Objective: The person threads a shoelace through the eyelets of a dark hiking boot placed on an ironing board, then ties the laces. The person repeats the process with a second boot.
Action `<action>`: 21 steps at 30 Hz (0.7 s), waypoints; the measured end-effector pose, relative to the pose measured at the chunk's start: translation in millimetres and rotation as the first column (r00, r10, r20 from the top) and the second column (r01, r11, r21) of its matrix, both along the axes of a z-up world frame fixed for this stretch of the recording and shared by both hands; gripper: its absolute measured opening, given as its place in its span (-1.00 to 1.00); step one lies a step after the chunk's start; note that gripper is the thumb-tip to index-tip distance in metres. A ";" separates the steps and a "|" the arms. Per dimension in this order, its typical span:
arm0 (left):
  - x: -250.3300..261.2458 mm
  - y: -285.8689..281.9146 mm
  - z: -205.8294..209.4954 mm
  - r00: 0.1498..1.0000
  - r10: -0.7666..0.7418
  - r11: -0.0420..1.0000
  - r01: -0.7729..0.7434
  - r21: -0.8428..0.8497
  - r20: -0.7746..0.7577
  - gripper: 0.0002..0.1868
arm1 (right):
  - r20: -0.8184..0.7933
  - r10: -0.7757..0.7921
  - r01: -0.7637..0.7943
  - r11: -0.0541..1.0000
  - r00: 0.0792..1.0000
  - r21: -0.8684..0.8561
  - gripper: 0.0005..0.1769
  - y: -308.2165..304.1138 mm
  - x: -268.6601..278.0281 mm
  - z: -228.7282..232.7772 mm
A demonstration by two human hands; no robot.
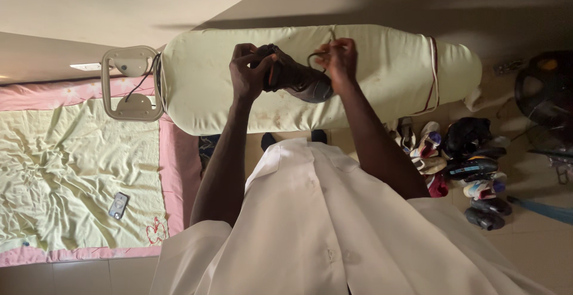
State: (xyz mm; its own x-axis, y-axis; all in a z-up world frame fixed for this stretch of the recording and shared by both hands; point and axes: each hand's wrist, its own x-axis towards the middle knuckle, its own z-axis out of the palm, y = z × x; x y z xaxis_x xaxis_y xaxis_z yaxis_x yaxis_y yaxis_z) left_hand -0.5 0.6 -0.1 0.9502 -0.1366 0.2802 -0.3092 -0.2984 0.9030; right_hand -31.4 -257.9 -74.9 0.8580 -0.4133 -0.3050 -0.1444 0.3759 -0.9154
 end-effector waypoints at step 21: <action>19.7 -22.0 0.7 0.988 0.095 0.989 -0.081 0.125 -0.118 -0.59 | 0.019 0.438 -0.265 0.576 0.899 -0.773 -0.89 85.3 -56.7 49.7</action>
State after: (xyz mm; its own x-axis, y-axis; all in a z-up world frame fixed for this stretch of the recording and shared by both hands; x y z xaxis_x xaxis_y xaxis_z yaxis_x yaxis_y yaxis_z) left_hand 19.2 -21.4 0.6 0.9862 -0.0765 0.1469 -0.1655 -0.4278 0.8886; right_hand -88.2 -172.6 -25.2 0.9872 -0.0724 0.1422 0.0907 -0.4782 -0.8736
